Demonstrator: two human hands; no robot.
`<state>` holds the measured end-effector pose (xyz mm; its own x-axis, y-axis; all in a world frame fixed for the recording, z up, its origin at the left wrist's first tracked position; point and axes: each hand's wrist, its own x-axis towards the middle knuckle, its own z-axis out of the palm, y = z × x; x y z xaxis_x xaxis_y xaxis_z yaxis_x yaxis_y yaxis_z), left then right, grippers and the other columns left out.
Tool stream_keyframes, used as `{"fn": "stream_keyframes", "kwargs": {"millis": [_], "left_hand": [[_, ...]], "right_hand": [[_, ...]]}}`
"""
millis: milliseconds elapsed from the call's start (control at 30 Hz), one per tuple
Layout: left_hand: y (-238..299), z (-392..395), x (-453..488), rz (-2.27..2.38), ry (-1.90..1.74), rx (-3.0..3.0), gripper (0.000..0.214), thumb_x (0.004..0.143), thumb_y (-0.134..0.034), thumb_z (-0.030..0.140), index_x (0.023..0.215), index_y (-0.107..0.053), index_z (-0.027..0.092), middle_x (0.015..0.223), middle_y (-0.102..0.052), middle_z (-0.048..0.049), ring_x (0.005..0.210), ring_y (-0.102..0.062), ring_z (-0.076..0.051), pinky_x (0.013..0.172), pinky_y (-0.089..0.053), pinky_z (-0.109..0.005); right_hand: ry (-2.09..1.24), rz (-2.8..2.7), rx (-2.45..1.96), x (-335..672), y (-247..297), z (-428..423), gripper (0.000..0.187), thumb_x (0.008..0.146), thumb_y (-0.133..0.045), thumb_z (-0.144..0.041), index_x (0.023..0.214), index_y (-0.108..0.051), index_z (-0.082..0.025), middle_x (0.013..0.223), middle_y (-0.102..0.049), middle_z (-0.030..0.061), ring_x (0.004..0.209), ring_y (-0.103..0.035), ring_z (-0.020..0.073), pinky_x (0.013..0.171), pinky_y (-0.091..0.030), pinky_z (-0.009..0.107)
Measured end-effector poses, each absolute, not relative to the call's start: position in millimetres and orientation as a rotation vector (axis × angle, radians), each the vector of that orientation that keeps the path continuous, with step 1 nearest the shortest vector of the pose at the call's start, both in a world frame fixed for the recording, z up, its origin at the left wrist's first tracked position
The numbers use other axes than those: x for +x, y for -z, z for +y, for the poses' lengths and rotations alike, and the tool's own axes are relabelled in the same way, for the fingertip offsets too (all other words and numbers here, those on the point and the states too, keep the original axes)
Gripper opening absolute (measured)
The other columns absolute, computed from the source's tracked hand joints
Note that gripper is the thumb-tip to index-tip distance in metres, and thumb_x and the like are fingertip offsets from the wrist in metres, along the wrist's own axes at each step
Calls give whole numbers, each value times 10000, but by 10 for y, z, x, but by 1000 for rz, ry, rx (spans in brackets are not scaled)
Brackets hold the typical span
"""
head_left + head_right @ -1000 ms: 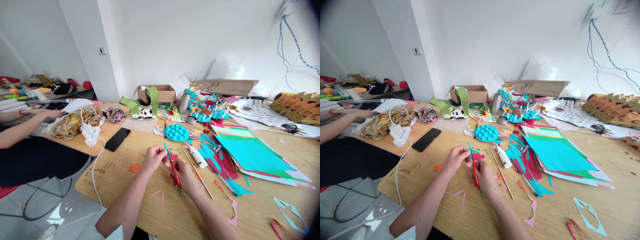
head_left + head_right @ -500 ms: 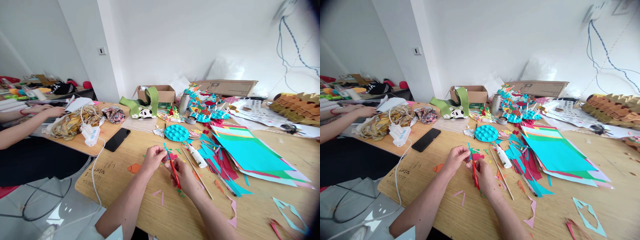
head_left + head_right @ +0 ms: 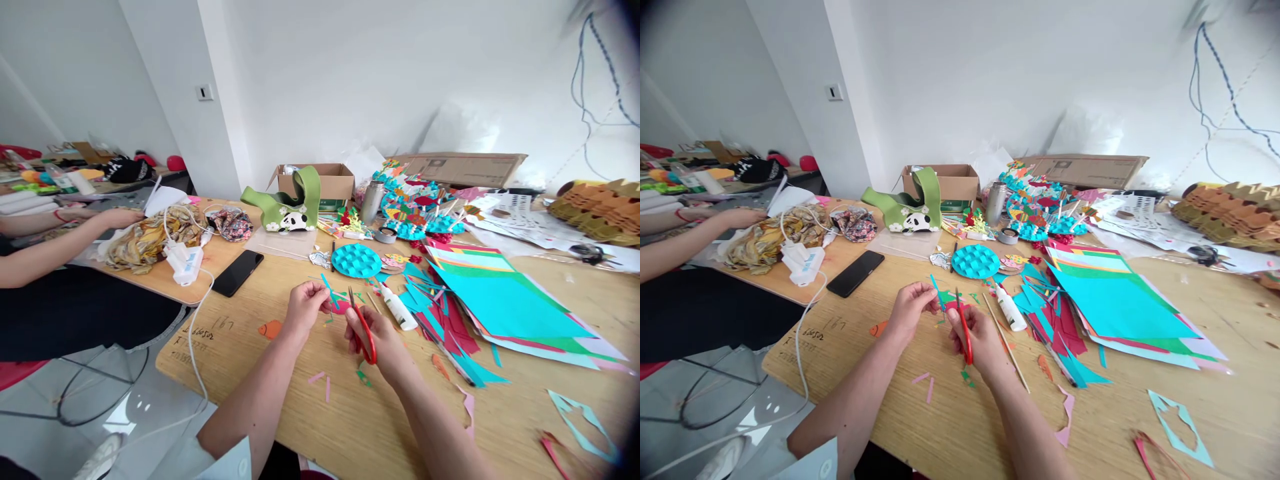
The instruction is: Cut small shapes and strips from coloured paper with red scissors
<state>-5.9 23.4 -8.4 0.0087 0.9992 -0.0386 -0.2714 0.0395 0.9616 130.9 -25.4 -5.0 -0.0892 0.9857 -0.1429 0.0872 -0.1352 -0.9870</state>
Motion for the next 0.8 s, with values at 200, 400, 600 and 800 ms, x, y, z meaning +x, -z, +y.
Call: {"fn": "stream_keyframes", "kwargs": {"millis": [200, 400, 600, 800], "left_hand": [[106, 222, -31, 1021, -1294, 1050, 147, 651, -635, 275, 644, -574, 141, 520, -579, 2, 457, -525, -104, 479, -428, -233], [134, 173, 31, 996, -1214, 1167, 144, 683, -616, 273, 639, -577, 142, 524, -584, -1, 474, -518, -95, 500, -426, -225], [130, 153, 49, 978, -1169, 1159, 153, 685, -624, 278, 652, -579, 136, 527, -589, -2, 475, -524, -97, 500, -426, -223], [82, 160, 23, 893, -1173, 977, 208, 692, -641, 325, 754, -593, 132, 646, -615, -30, 538, -555, -114, 482, -443, -220]], "right_hand": [[-1265, -1044, -1169, 1337, 32, -233, 405, 678, -682, -514, 798, -525, -160, 711, -642, 49, 615, -601, 147, 572, -451, 259], [-1254, -963, -1125, 1317, 53, -221, 486, 530, -795, -468, 778, -503, -169, 727, -622, 23, 618, -587, 145, 599, -464, 278], [-1245, -952, -1131, 1306, 36, -228, 455, 525, -805, -421, 746, -492, -176, 623, -580, -18, 555, -551, 130, 554, -434, 268], [-1275, -967, -1103, 1326, 42, -216, 404, 529, -809, -337, 720, -486, -188, 589, -572, -36, 537, -546, 124, 555, -421, 261]]}}
